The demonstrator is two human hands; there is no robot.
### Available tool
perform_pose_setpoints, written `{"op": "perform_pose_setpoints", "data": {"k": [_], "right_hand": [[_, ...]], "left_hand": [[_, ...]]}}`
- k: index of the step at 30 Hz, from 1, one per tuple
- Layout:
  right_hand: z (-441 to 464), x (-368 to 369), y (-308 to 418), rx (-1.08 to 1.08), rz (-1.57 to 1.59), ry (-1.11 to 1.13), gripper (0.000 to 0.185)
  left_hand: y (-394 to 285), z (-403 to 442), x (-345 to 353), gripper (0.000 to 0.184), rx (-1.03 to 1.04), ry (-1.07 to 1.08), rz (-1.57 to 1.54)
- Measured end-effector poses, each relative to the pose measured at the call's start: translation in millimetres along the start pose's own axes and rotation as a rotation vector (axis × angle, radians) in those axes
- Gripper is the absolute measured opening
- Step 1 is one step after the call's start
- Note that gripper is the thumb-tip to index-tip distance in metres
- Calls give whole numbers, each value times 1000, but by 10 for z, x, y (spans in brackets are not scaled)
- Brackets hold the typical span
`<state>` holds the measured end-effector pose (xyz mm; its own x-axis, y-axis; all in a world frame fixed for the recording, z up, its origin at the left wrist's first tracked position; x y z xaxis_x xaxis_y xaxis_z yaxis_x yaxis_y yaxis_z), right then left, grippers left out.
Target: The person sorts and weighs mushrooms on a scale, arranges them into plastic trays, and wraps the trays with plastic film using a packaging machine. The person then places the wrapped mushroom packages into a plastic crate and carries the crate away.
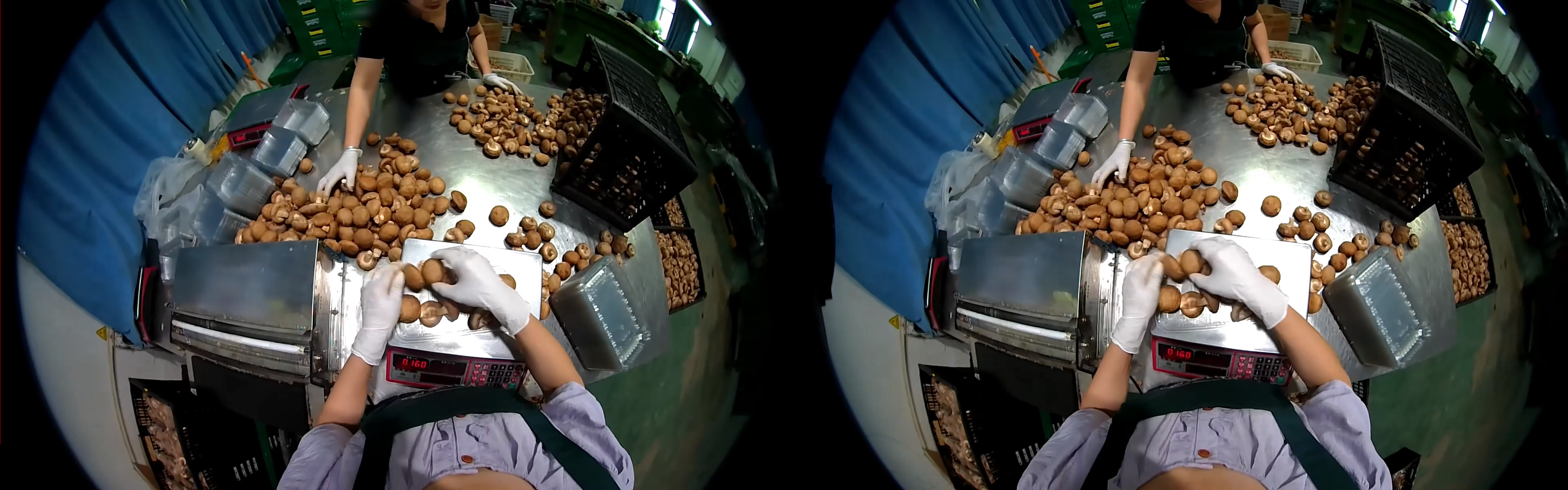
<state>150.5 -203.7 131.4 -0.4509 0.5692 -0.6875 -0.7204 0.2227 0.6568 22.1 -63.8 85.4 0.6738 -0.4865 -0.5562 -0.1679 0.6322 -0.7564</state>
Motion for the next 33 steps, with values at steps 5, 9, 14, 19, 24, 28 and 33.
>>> {"op": "perform_pose_setpoints", "data": {"k": [5, 9, 14, 19, 24, 28, 33], "right_hand": [[-241, -308, -79, 231, -46, 11, 50], [-376, -393, -93, 206, 50, -96, 49], [-336, -270, 321, -77, 155, -121, 56], [-251, -184, 276, -26, 110, -146, 49], [-98, 3, 149, -176, -28, -87, 35], [-88, 272, 64, -295, -91, 77, 30], [-69, 274, 81, -349, -93, 40, 17]], "left_hand": [[152, -137, 75, 22, 48, 44, 131], [21, -149, -65, 23, 39, -152, -56], [-412, -283, -242, 48, -371, 223, -725], [-191, -283, -331, 34, -712, 12, -1043], [1096, -361, -50, 47, -338, -84, 231], [1106, -497, 54, 44, -279, 58, 492], [587, -466, -153, 41, -300, -133, 47]]}}
Point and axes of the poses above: each hand's wrist, its own z-axis towards the middle knuckle, its own x-axis out of the palm, y = z × x, the point moved 2 cm from there along z, towards the middle knuckle, and after that the axes turned 6 degrees about -y, right-handed, at the moved point
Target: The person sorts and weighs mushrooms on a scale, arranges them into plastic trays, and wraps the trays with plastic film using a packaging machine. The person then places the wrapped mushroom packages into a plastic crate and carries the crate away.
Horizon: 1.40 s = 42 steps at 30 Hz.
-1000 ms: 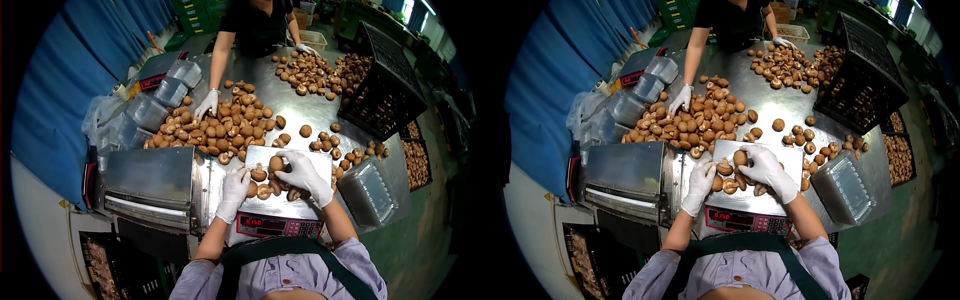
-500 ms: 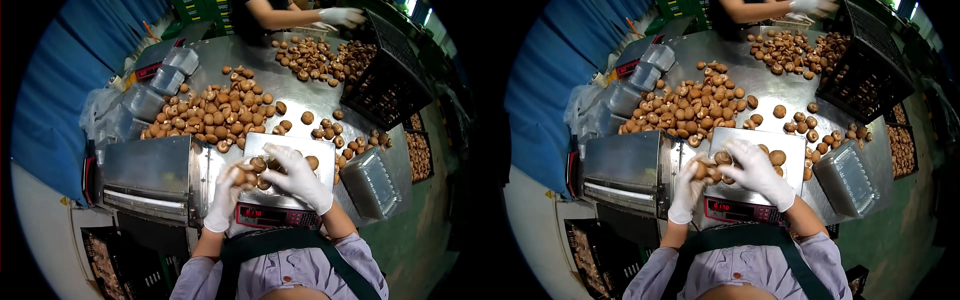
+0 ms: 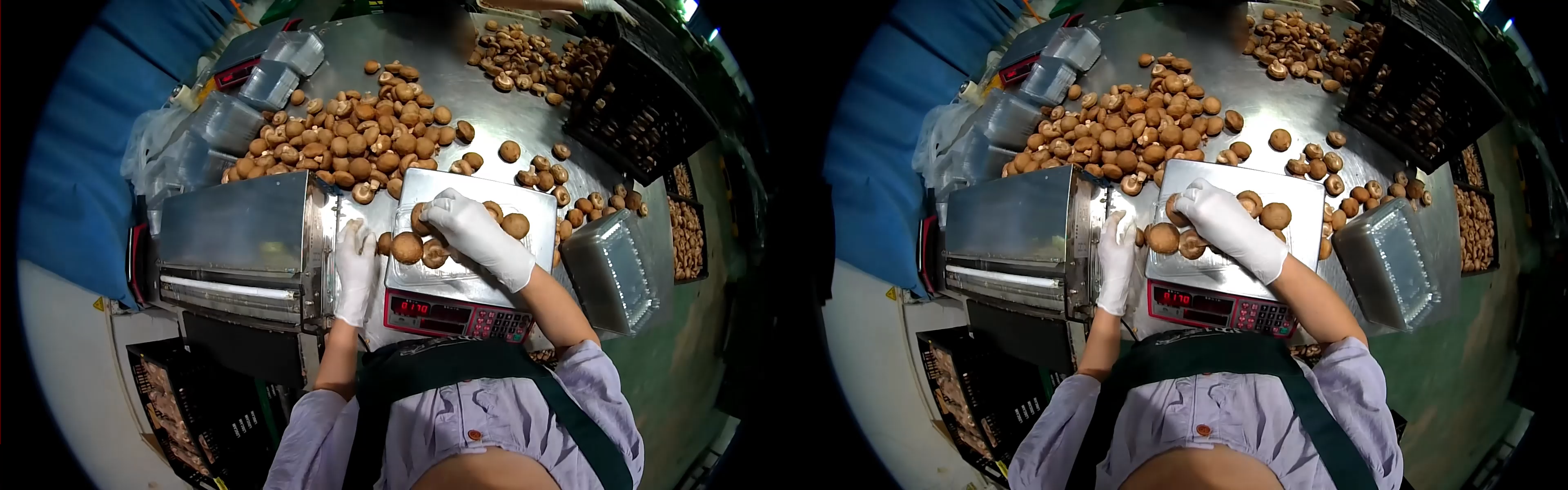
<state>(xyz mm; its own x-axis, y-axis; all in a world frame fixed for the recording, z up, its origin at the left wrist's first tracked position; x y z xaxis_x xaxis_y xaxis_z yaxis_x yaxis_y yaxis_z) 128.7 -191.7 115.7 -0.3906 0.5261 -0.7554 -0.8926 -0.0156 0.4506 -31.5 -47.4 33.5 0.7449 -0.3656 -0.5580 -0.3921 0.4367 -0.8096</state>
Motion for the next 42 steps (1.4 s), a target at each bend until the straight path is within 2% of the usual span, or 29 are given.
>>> {"op": "perform_pose_setpoints", "data": {"k": [1, 3, 5, 6, 9, 11, 16, 18, 19, 21, 24, 25, 27, 28, 29, 35, 40, 42], "right_hand": [[-1, -41, 32, 32, 123, -137, 16], [7, 5, 86, -36, 152, -458, 17], [-93, 81, 58, -52, 32, -242, 13], [-179, 113, 53, -22, -13, -162, 8], [-202, -89, 151, 88, 107, -231, 10], [-284, -258, 109, 138, 41, -354, 11], [-679, -662, -2, 502, -42, -529, 13], [-926, -680, -135, 555, -52, -564, 16], [-1036, -671, -208, 572, -43, -598, 18], [-1189, -661, -274, 596, -45, -540, 29], [-1252, -576, -285, 618, 98, -322, 44], [-1223, -550, -241, 598, 74, -285, 44], [-1191, -440, -219, 484, 1, -224, 45], [-1184, -387, -211, 409, -76, -230, 44], [-1176, -376, -190, 428, -96, -228, 42], [-1206, -356, -209, 420, -89, -253, 39], [-1202, -357, -179, 424, -103, -270, 37], [-1207, -350, -183, 419, -111, -272, 37]], "left_hand": [[-132, -68, -57, 41, -1, -4, -3], [-329, -179, -90, 43, 9, 110, -230], [-525, -284, -102, 47, 250, 213, -206], [-648, -347, -106, 52, 376, 208, 35], [-429, -431, 24, 61, 459, 166, 12], [-497, -441, 15, 60, 496, 141, 2], [-640, -426, -84, 51, 552, 161, 82], [-512, -409, -77, 44, 349, 174, -129], [-501, -383, -68, 44, 383, 159, -143], [-455, -366, -42, 40, 303, 93, -146], [-570, -374, -56, 40, 377, 78, -132], [-642, -373, -54, 42, 374, 116, -180], [-798, -358, -59, 44, 490, 189, -83], [-756, -340, 8, 43, 477, 307, -134], [-723, -331, 70, 44, 527, 358, -55], [-735, -382, 153, 46, 545, 294, -76], [-729, -420, 170, 40, 443, 199, -205], [-714, -423, 200, 40, 464, 201, -147]]}}
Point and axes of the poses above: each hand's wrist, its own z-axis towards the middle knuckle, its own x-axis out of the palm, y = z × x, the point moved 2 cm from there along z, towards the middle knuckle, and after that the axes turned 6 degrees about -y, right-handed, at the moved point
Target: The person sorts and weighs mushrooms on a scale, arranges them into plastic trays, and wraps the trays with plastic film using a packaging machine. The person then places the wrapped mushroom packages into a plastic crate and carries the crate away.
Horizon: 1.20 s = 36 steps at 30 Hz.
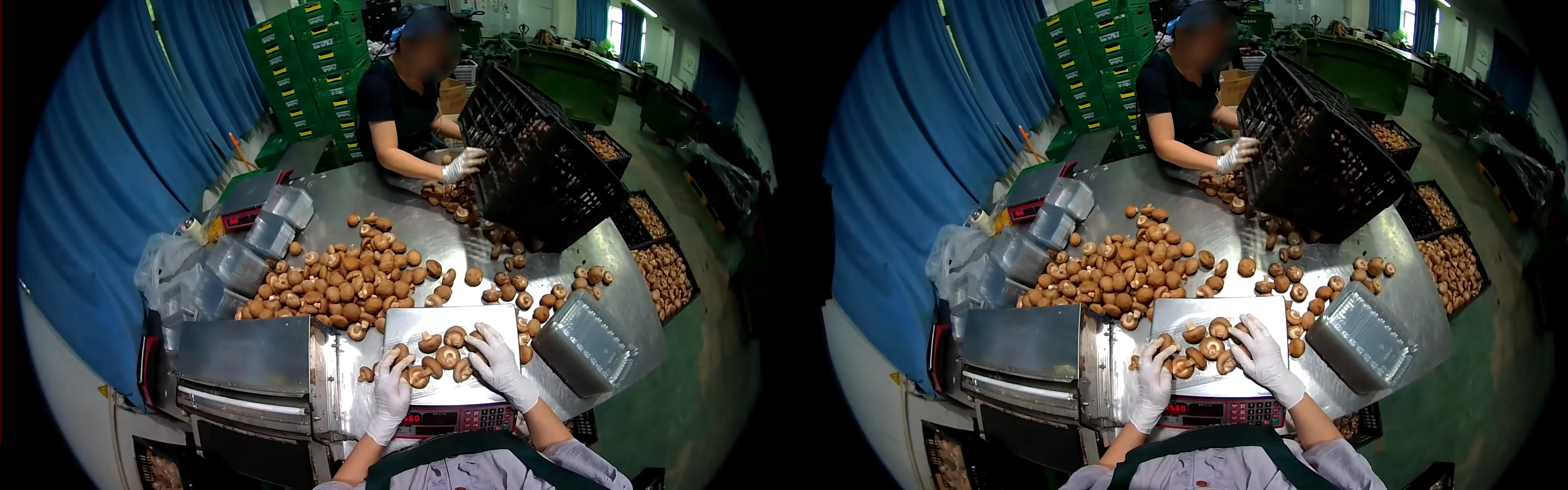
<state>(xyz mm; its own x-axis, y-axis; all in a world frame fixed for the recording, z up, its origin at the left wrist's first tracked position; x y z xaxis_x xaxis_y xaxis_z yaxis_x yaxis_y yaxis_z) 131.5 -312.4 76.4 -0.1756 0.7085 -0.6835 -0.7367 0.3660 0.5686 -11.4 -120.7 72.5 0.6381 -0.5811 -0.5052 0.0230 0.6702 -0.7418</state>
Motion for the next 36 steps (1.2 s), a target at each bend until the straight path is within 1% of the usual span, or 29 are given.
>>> {"op": "perform_pose_setpoints", "data": {"k": [2, 7, 11, 13, 14, 22, 24, 25, 26, 27, 28, 29, 30, 31, 32, 33, 34, 35, 36], "right_hand": [[4, 6, -2, -6, -6, -3, 36], [-3, 0, 15, 9, 14, -18, 35], [21, -23, 54, 1, -5, -26, 34], [15, -11, 42, -9, -13, -34, 34], [18, -16, 49, -5, -17, -30, 34], [6, -18, 14, 57, 40, -20, 36], [-17, -61, -5, 114, 104, -51, 38], [-22, -107, -8, 155, 144, -77, 38], [-26, -160, -15, 173, 141, -119, 37], [-29, -202, -47, 174, 117, -205, 36], [-46, -241, -85, 229, 109, -221, 35], [-64, -290, -120, 283, 100, -237, 35], [-70, -351, -150, 367, 67, -208, 33], [-101, -358, -232, 359, 73, -238, 31], [-117, -367, -306, 366, 111, -259, 31], [-130, -385, -357, 380, 151, -272, 31], [-108, -429, -381, 368, 136, -261, 32], [-108, -457, -375, 364, 124, -239, 33], [-92, -480, -353, 497, 179, -173, 33]], "left_hand": [[5, 2, 1, 39, 12, 16, 57], [29, -8, -35, 34, 128, 65, 143], [-58, 34, -14, 34, 122, 72, 187], [-68, 3, 5, 36, 86, 66, 240], [-72, -2, 8, 37, 102, 60, 278], [-41, -23, -31, 39, 104, 81, 222], [-89, -37, -135, 40, -91, 20, -24], [-111, 3, -224, 41, -102, -14, -36], [15, -6, -261, 39, -129, -57, -24], [140, -23, -296, 38, -156, -102, -12], [131, 21, -372, 36, -219, -130, -14], [144, 38, -421, 34, -237, -198, -33], [133, 72, -487, 34, -236, -198, -32], [123, 102, -571, 33, -239, -197, -28], [227, 109, -617, 32, -194, -174, 70], [330, 107, -636, 31, -232, -160, 49], [269, 130, -678, 31, -280, -157, 47], [238, 177, -733, 31, -259, -92, 72], [227, 207, -755, 32, -319, -76, 69]]}}
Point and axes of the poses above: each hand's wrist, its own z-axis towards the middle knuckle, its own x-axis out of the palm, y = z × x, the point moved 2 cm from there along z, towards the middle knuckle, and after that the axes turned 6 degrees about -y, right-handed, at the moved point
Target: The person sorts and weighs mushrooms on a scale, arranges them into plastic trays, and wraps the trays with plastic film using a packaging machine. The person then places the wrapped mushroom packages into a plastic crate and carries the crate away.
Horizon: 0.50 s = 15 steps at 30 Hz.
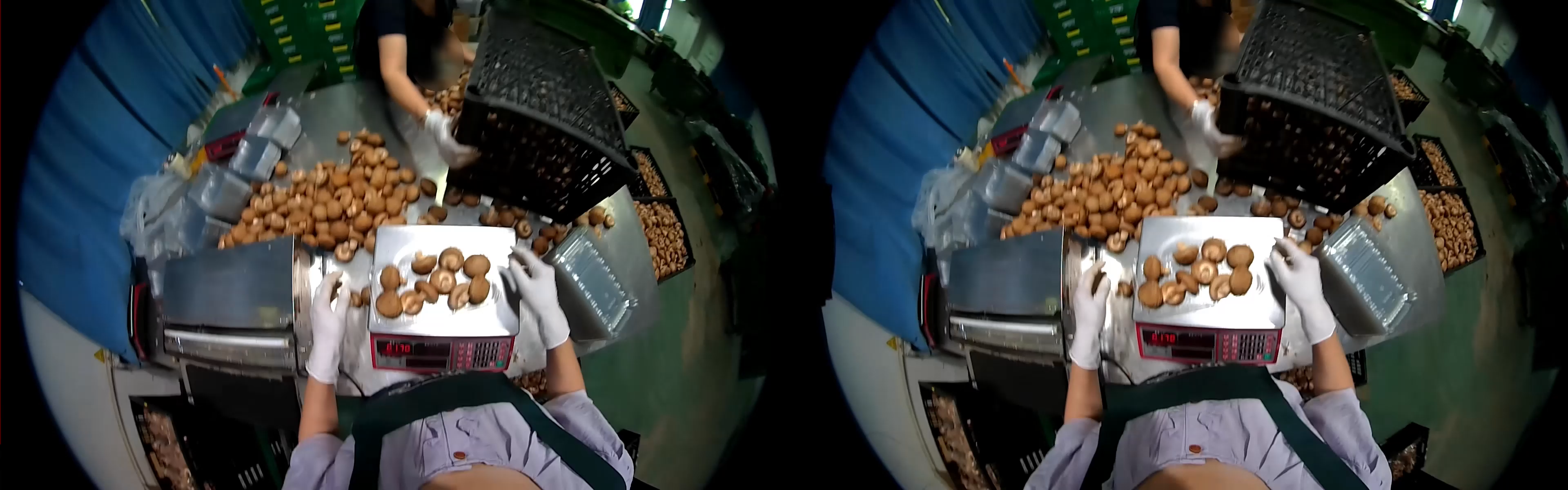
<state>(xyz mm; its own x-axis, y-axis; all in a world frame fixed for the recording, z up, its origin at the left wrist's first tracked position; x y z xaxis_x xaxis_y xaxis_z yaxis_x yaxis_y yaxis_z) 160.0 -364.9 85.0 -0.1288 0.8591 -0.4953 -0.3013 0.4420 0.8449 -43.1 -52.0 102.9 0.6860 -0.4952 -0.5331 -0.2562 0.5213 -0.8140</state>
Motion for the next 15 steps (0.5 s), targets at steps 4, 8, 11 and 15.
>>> {"op": "perform_pose_setpoints", "data": {"k": [4, 8, 11, 15], "right_hand": [[71, -38, 91, 2, -45, 22, 35], [128, -43, 169, 103, -155, 207, 40], [165, 88, 61, 61, -270, 289, 38], [144, 214, 21, 149, -346, 315, 34]], "left_hand": [[21, 89, -49, 34, 13, 37, 53], [79, 97, 60, 38, -115, 176, 55], [182, 44, 319, 36, -414, 396, -181], [138, 29, 477, 32, -470, 323, -98]]}}
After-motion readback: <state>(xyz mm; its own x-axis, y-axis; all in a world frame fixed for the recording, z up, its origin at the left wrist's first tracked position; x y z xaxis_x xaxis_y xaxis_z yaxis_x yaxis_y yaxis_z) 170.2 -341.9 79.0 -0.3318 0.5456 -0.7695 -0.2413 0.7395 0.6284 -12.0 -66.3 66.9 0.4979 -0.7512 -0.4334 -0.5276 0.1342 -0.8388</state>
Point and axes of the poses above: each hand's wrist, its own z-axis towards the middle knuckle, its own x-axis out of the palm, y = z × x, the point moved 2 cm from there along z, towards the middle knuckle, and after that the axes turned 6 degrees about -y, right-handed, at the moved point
